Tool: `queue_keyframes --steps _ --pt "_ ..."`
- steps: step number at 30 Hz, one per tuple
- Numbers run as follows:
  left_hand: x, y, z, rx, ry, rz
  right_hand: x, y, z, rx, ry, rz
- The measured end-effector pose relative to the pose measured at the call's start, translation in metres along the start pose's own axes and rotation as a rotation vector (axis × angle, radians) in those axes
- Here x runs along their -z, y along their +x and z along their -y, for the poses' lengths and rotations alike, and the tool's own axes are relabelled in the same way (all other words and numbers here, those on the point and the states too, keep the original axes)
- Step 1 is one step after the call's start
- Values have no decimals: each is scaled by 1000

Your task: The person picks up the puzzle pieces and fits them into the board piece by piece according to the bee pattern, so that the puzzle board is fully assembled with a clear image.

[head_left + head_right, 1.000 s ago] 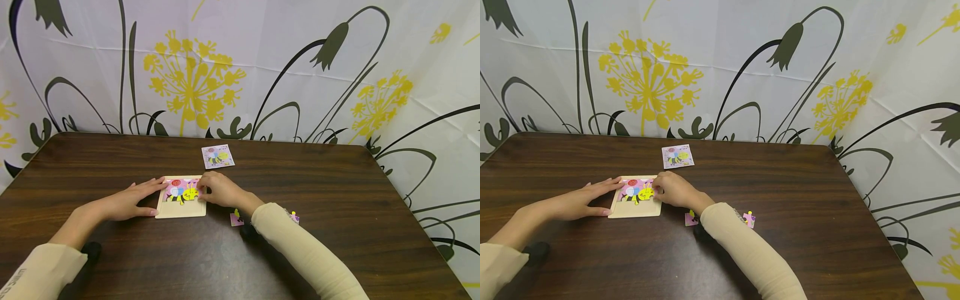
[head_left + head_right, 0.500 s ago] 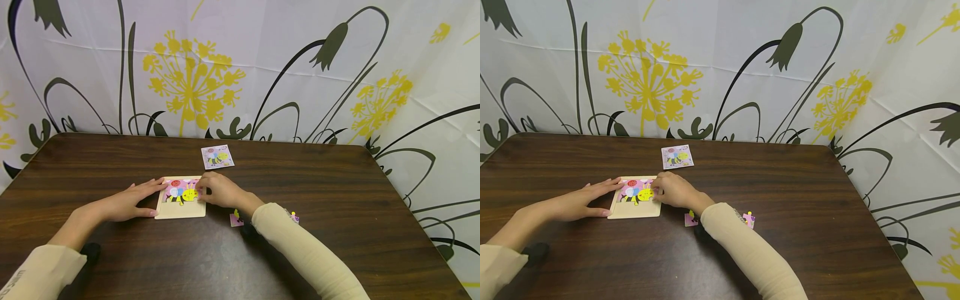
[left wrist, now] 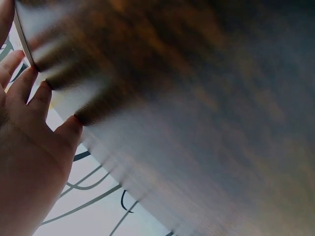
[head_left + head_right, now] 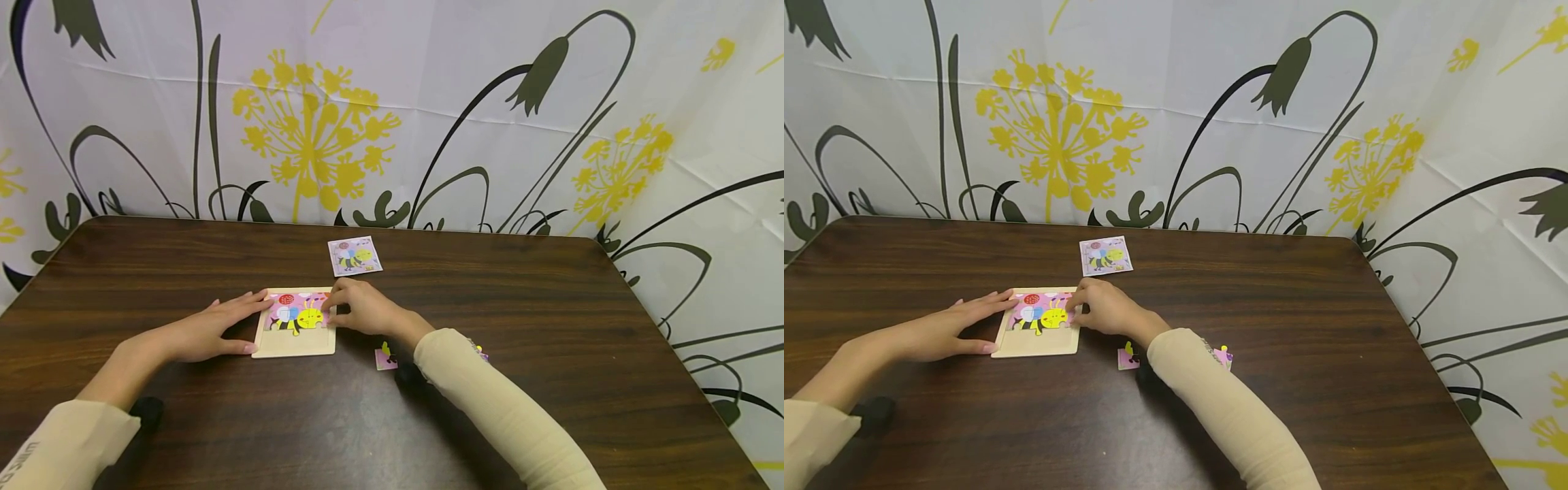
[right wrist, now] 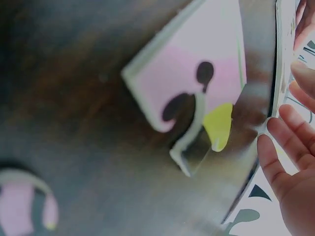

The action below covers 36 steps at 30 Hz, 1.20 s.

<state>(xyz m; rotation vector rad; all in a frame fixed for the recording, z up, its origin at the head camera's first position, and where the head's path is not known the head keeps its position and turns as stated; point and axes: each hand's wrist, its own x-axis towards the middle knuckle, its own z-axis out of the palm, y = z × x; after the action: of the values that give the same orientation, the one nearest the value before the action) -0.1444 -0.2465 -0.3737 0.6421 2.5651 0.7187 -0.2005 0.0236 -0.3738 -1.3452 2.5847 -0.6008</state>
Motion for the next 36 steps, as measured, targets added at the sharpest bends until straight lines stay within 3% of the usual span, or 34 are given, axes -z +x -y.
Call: queue_keyframes --steps 22,36 --pt "-1 -1 2 -12 5 -6 0 7 0 -94 134 -7" --pt "-1 0 2 12 5 2 -3 13 4 -107 94 45"
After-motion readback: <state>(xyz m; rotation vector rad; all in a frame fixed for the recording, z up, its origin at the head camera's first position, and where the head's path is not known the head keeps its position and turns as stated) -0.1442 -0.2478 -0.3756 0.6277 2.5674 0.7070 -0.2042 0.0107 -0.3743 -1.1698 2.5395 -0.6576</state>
